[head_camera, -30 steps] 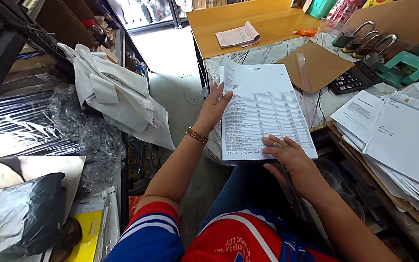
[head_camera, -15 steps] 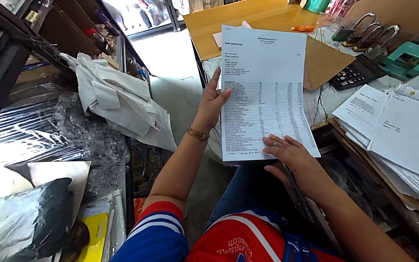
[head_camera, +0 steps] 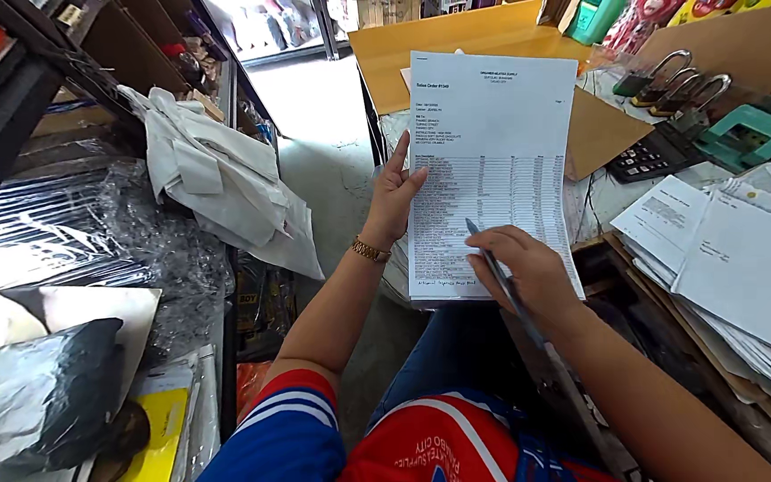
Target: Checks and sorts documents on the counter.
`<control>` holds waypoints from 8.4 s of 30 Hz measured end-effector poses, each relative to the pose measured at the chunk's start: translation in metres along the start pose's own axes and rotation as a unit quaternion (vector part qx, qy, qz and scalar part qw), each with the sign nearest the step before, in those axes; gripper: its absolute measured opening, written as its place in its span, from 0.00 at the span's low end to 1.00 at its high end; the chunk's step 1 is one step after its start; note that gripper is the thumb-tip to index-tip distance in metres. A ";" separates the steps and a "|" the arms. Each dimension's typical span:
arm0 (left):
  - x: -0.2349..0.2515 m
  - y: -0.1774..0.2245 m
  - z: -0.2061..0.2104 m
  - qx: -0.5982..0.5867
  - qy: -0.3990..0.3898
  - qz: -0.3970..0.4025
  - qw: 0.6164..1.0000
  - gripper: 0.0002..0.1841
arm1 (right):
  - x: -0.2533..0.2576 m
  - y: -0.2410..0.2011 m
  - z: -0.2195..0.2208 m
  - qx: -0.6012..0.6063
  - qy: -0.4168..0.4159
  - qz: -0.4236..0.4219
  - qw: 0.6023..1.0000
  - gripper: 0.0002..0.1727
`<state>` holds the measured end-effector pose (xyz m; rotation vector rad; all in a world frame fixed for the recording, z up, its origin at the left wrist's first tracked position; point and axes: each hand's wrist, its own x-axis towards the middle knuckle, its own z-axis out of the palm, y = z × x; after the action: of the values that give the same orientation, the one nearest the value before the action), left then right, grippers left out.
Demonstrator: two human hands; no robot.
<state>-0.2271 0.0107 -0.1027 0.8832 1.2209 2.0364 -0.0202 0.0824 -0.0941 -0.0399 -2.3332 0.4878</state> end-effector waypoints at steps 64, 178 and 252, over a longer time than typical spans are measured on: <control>0.001 -0.003 -0.004 -0.047 0.018 -0.019 0.999 0.31 | -0.006 -0.004 0.025 -0.133 -0.099 -0.047 0.985 0.19; 0.002 -0.002 -0.002 -0.051 0.041 -0.026 0.998 0.32 | -0.053 -0.011 0.023 -0.127 -0.066 -0.031 0.989 0.19; -0.098 0.035 0.026 0.617 -0.315 0.116 0.711 0.23 | -0.047 0.012 -0.071 -0.046 -0.165 0.106 0.979 0.30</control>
<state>-0.1533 -0.0650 -0.0851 2.1642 2.0169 0.5790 0.0604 0.1092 -0.0831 -0.2737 -2.6925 0.5229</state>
